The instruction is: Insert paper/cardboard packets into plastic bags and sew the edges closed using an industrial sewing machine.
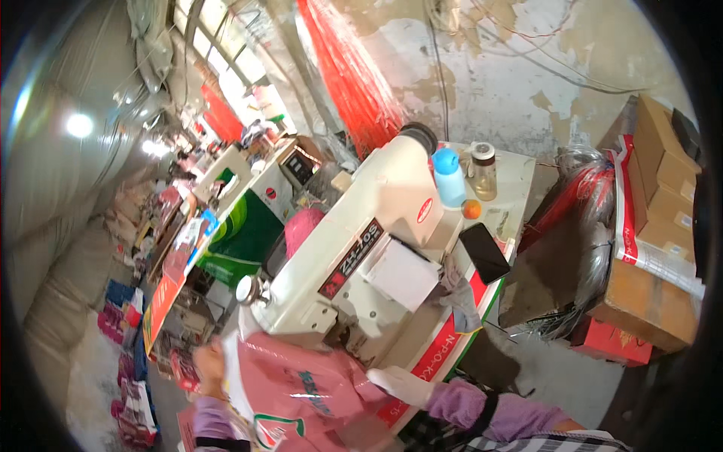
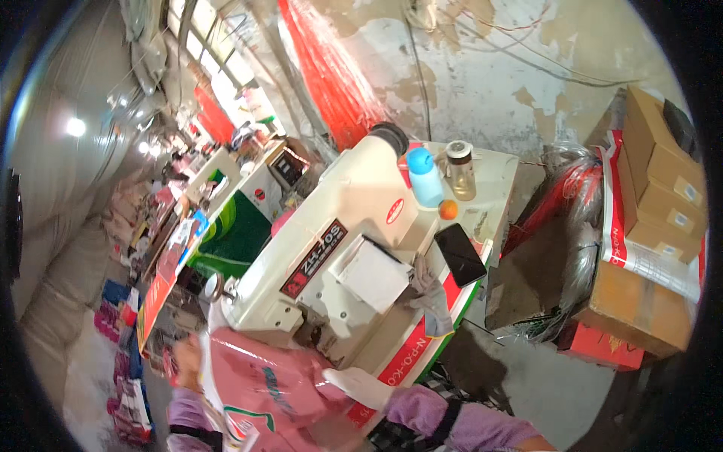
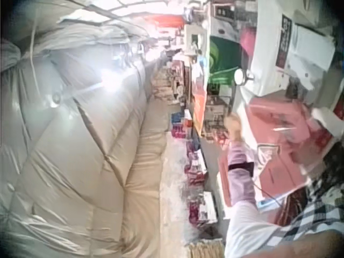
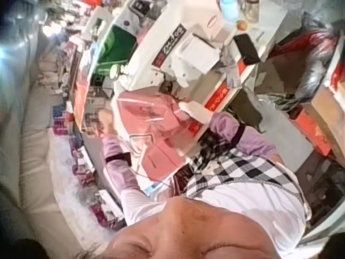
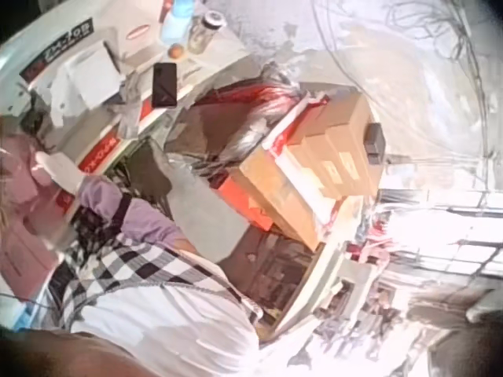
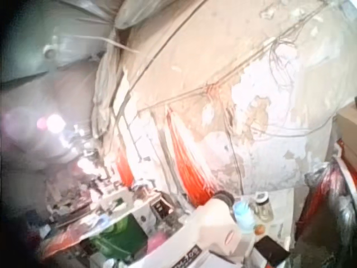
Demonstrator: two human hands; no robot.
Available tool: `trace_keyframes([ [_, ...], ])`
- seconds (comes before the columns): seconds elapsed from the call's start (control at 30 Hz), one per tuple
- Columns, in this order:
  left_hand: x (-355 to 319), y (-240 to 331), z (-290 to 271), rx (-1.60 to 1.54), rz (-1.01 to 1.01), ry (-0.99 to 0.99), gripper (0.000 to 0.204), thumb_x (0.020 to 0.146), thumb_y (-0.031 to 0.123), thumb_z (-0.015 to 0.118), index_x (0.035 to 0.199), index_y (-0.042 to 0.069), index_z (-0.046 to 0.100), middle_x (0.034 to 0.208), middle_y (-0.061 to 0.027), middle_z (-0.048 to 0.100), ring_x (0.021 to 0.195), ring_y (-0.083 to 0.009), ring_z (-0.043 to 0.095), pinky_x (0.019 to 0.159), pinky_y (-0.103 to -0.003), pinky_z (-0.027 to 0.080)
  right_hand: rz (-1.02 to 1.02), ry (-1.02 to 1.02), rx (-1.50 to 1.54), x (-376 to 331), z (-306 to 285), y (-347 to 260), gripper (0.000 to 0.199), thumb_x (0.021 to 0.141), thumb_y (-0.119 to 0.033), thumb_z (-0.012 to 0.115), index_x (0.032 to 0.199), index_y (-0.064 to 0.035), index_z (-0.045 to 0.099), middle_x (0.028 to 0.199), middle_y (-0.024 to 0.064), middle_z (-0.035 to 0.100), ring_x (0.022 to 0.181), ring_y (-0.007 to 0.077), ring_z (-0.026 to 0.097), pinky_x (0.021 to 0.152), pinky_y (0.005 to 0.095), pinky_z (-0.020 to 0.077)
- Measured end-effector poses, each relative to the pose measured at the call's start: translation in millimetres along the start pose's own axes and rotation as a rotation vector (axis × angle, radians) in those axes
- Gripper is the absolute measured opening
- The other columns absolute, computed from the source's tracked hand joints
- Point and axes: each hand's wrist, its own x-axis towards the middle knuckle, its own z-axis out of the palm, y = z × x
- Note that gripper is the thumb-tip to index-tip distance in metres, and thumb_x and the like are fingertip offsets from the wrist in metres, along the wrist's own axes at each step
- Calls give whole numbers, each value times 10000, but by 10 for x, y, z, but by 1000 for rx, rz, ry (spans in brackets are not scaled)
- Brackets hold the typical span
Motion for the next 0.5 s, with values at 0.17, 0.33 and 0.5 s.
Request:
trace_keyframes([
  [0.17, 162, -684, -2646, 167, -376, 222, 538, 1000, 308, 495, 578, -24, 534, 488, -164, 456, 436, -142, 392, 422, -415, 335, -397, -167, -115, 15, 590, -367, 411, 935, -415, 592, 1019, -16, 644, 899, 178, 661, 848, 299, 629, 813, 357, 472],
  [0.33, -1296, -848, -3477, 694, -498, -83, 348, 941, 243, 561, 725, -10, 663, 624, -224, 587, 481, -371, 512, 471, -480, 392, -768, -400, -850, -510, 717, -234, 380, 892, -351, 638, 1221, -161, 633, 1202, -4, 637, 1368, 231, 361, 1070, 632, 186],
  [0.5, -792, 820, -2803, 43, -276, -247, 414, 857, 102, 655, 1244, -11, 559, 1266, -179, 584, 1131, -328, 578, 1003, -396, 433, -464, -268, -538, -915, 688, 179, 404, 896, -345, 647, 1193, -73, 628, 1292, 100, 565, 1213, 300, 507, 1062, 477, 323],
])
